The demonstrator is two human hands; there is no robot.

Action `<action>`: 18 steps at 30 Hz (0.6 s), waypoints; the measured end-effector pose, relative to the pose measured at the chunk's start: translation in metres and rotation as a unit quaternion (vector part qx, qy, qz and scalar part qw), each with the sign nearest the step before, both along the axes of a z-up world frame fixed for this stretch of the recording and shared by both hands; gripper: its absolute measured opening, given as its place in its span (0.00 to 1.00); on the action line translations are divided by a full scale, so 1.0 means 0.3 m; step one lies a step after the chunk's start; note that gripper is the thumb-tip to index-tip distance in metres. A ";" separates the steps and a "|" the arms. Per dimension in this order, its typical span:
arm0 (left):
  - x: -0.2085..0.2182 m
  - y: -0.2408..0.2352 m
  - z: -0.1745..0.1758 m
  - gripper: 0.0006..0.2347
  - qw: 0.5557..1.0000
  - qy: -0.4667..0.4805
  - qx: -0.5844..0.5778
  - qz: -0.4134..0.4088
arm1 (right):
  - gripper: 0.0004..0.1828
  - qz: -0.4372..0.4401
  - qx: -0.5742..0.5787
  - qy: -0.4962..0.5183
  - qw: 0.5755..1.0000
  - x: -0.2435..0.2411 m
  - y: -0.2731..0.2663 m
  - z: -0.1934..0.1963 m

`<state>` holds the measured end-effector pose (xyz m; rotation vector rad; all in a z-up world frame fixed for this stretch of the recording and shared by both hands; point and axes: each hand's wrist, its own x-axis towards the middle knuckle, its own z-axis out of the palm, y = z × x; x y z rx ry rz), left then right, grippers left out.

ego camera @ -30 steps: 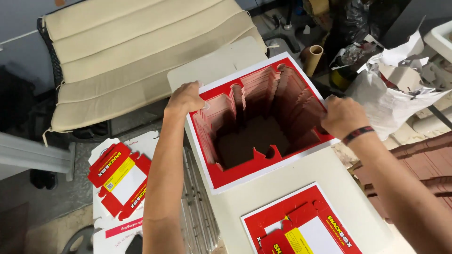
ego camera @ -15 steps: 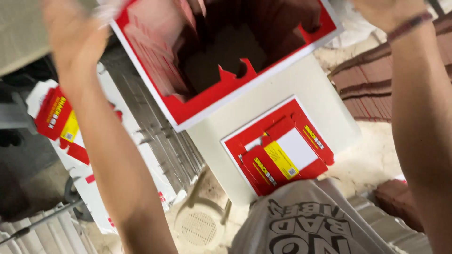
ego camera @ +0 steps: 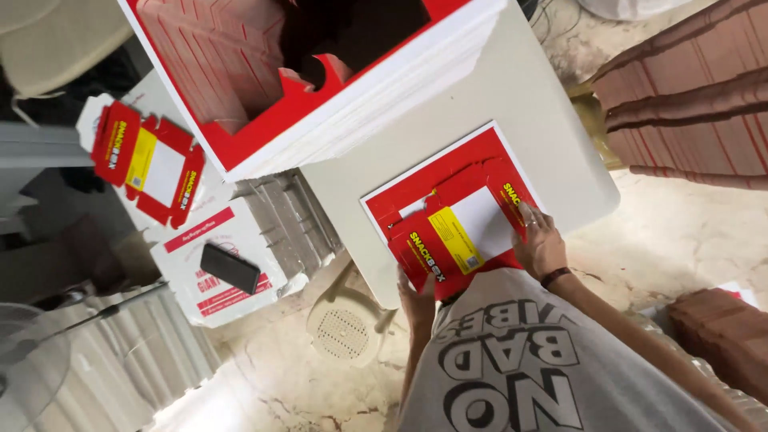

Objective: The person is preparing cardboard snack boxes by picking up flat templates, folding the edges, and stacking them on a table.

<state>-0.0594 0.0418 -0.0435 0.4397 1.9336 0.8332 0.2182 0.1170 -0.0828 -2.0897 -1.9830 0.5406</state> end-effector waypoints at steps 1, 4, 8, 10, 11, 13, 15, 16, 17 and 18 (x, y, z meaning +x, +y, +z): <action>0.023 0.024 0.021 0.43 0.995 0.066 -0.046 -0.059 | 0.37 -0.023 -0.027 0.009 0.999 0.004 0.010 0.025; 0.045 0.058 0.030 0.44 0.979 0.142 -0.092 -0.113 | 0.38 -0.027 -0.041 0.018 0.999 0.035 0.028 0.008; 0.097 0.105 0.183 0.39 0.974 0.161 -0.094 -0.126 | 0.40 -0.054 -0.082 0.081 0.992 0.042 0.039 0.044; 0.073 0.065 0.126 0.38 0.966 0.188 -0.105 -0.146 | 0.40 -0.082 -0.100 0.122 0.984 0.034 0.015 0.049; 0.058 0.056 0.095 0.38 0.956 0.211 -0.114 -0.169 | 0.39 -0.112 -0.115 0.159 0.974 0.028 0.012 0.053; 0.007 0.026 0.050 0.35 0.957 0.223 -0.104 -0.155 | 0.37 -0.132 -0.112 0.206 0.963 0.028 -0.040 0.033; -0.042 0.017 0.030 0.32 0.959 0.229 -0.093 -0.139 | 0.35 -0.149 -0.106 0.247 0.952 0.040 -0.076 -0.021; -0.068 0.018 0.033 0.32 0.965 0.209 -0.091 -0.128 | 0.35 -0.165 -0.138 0.257 0.942 0.051 -0.089 -0.067; -0.103 0.013 0.038 0.32 0.970 0.190 -0.091 -0.118 | 0.36 -0.181 -0.172 0.267 0.931 0.053 -0.108 -0.115; -0.125 0.010 0.079 0.32 0.971 0.188 -0.088 -0.116 | 0.36 -0.179 -0.169 0.266 0.932 0.069 -0.118 -0.106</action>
